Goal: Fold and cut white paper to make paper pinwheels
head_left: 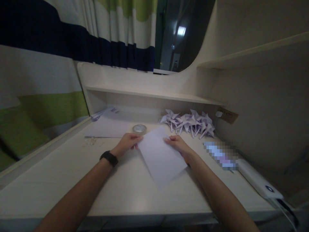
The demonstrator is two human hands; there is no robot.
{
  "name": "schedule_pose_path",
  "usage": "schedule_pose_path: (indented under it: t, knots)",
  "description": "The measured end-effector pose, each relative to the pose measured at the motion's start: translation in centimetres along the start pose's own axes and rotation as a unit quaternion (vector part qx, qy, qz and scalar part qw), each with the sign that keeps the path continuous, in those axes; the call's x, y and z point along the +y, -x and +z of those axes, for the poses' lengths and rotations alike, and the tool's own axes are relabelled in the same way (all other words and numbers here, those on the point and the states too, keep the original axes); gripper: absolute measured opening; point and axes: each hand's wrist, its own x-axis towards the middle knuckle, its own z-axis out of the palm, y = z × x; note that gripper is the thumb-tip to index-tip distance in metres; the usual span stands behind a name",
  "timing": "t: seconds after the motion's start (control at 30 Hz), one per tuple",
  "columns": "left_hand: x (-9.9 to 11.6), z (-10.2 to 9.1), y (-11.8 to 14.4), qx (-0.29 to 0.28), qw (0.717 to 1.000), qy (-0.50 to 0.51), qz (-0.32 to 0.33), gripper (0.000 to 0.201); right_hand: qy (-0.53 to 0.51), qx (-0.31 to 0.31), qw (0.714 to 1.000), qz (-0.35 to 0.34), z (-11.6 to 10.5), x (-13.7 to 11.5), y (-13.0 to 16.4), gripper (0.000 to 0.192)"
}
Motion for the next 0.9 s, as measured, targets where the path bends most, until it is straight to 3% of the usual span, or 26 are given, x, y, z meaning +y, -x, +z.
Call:
schedule_pose_path:
  t: [0.13,0.33,0.43,0.53,0.73,0.9]
  knots:
    - [0.1,-0.1,0.2,-0.007,1.000,0.005,-0.008,0.033,-0.035,-0.001,0.999,-0.006,0.1,-0.2,0.1,0.044]
    - [0.2,-0.2,0.0,0.034,0.999,0.025,0.005,0.033,-0.087,-0.099,0.991,-0.004,-0.4,-0.5,0.6,0.042]
    - [-0.2,-0.4,-0.3,0.041,0.998,0.043,-0.019,0.034,-0.082,-0.075,0.994,-0.018,-0.8,-0.3,0.5,0.041]
    - [-0.7,-0.6,-0.4,0.007,0.996,0.085,-0.036,0.033,-0.078,-0.060,0.995,-0.024,-1.1,-0.1,0.3,0.040]
    - [-0.5,-1.1,-0.2,0.003,0.990,0.138,-0.033,0.032,-0.051,-0.076,0.996,-0.019,-1.5,-0.3,0.2,0.039]
    - [-0.7,-1.3,-0.3,-0.012,0.980,0.196,-0.034,0.032,-0.086,-0.094,0.990,-0.057,-1.3,-0.6,0.1,0.051]
